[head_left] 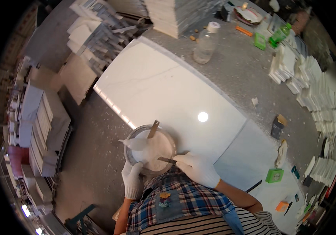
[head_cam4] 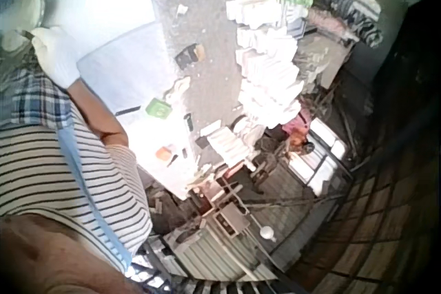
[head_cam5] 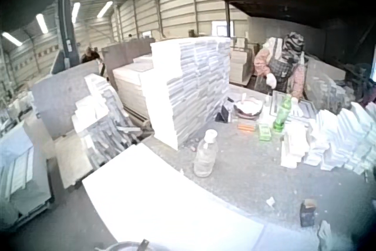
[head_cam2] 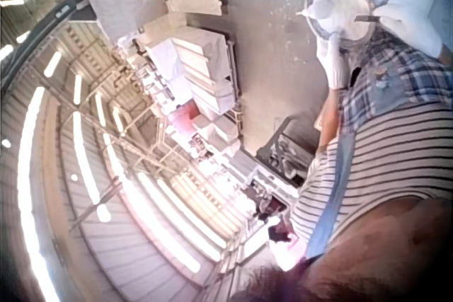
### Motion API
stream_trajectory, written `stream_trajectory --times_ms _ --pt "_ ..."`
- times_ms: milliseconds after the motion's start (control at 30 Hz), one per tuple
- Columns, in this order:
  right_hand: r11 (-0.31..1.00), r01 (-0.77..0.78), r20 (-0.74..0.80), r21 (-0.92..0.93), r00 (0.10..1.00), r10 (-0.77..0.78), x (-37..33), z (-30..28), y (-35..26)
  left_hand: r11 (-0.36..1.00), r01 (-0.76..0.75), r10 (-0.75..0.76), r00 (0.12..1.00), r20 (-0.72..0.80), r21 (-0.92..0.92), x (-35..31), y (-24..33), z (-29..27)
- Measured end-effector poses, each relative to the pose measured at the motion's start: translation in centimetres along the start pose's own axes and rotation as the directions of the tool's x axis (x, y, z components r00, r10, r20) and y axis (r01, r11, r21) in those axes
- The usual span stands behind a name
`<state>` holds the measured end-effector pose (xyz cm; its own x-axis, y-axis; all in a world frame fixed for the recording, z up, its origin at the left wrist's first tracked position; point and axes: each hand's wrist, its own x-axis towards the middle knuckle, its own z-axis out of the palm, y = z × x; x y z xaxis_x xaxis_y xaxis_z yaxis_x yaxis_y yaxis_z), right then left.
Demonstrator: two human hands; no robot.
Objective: The person applies a white paste into a crack on a large white rectangular slab using a small metal spatula. They repeatedly scoop the paste from a metal bowl and spread it along the seam, smoothing the surface with the tool.
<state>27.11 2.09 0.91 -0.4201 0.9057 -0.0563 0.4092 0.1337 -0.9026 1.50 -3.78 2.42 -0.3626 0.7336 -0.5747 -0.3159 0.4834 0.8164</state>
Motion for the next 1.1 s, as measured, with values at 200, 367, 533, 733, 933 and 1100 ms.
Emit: stream_trajectory --times_ms 200,367,533,733,933,1100 --pt "0.997 -0.073 0.024 0.007 0.997 0.073 0.1 0.3 -1.1 0.996 -0.091 0.092 0.995 -0.043 0.025 0.2 -0.2 0.5" --pt "0.996 -0.085 0.116 -0.038 0.989 0.089 -0.4 1.0 -1.8 0.999 0.042 -0.042 0.999 -0.002 0.012 -1.4 0.8 -0.6" --pt "0.996 -0.07 0.138 -0.058 0.987 0.077 -0.5 1.6 -2.4 0.999 0.02 -0.02 1.0 0.005 0.025 -1.7 0.5 -1.0" --pt "0.988 -0.118 0.228 -0.104 0.964 0.139 -0.3 1.8 -3.2 0.999 0.018 -0.019 1.0 0.009 0.031 -2.3 1.0 -1.0" --pt "0.991 -0.102 0.266 -0.09 0.956 0.122 -0.2 1.9 -3.5 0.998 -0.057 0.056 0.998 0.013 0.022 -2.0 -0.3 -1.5" --pt "0.983 -0.183 0.281 0.016 0.944 0.172 -0.3 1.9 -3.5 0.994 -0.104 0.104 0.994 0.016 0.023 -1.6 -2.0 -2.5"
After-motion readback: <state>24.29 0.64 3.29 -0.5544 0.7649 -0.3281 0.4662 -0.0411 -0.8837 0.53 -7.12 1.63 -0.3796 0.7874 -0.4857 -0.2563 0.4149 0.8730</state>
